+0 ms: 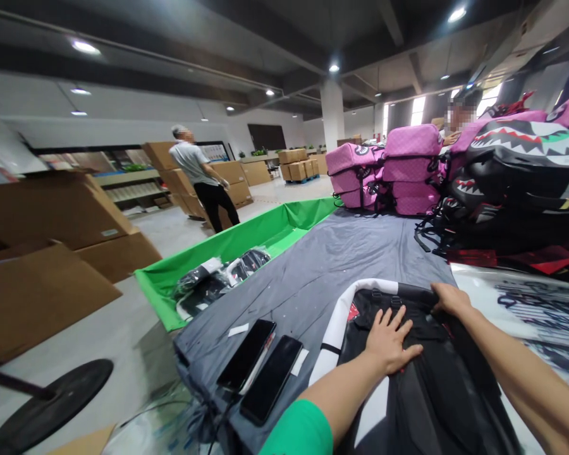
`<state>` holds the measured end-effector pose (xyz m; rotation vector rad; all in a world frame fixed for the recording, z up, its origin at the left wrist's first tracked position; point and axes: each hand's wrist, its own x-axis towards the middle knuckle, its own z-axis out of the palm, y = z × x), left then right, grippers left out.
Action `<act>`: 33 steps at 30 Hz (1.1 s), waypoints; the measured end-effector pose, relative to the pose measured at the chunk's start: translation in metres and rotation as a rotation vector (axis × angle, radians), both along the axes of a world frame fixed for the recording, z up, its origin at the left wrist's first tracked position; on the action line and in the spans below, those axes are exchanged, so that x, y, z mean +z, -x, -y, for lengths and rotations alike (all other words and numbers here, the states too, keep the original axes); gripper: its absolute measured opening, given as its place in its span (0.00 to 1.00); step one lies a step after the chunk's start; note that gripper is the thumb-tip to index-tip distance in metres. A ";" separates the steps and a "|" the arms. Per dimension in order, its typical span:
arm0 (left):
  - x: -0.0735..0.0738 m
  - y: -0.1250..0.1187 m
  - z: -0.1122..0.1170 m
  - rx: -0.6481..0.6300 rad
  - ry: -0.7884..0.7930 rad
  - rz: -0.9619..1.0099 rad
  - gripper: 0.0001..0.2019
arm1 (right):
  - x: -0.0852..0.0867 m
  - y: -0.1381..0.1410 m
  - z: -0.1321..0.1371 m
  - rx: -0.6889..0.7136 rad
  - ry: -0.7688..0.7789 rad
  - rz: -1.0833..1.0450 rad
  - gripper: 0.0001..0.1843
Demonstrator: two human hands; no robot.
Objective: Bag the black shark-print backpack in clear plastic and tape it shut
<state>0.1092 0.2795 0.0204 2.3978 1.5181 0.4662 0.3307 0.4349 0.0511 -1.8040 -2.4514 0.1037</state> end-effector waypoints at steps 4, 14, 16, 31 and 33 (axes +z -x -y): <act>-0.009 -0.002 -0.008 0.069 -0.136 -0.048 0.25 | -0.004 0.004 0.059 -0.022 -0.078 -0.010 0.26; -0.003 -0.003 -0.011 0.144 -0.237 0.147 0.21 | -0.005 0.053 0.260 0.657 -0.244 -0.017 0.30; 0.011 0.003 -0.005 0.133 -0.218 0.177 0.22 | -0.026 0.065 0.244 0.519 -0.292 0.022 0.28; -0.003 0.006 0.119 -0.864 -0.220 -0.331 0.16 | -0.055 0.065 0.217 0.447 -0.504 -0.267 0.24; -0.009 0.006 0.113 -0.781 -0.233 -0.346 0.15 | -0.035 0.065 0.226 0.466 -0.540 -0.337 0.22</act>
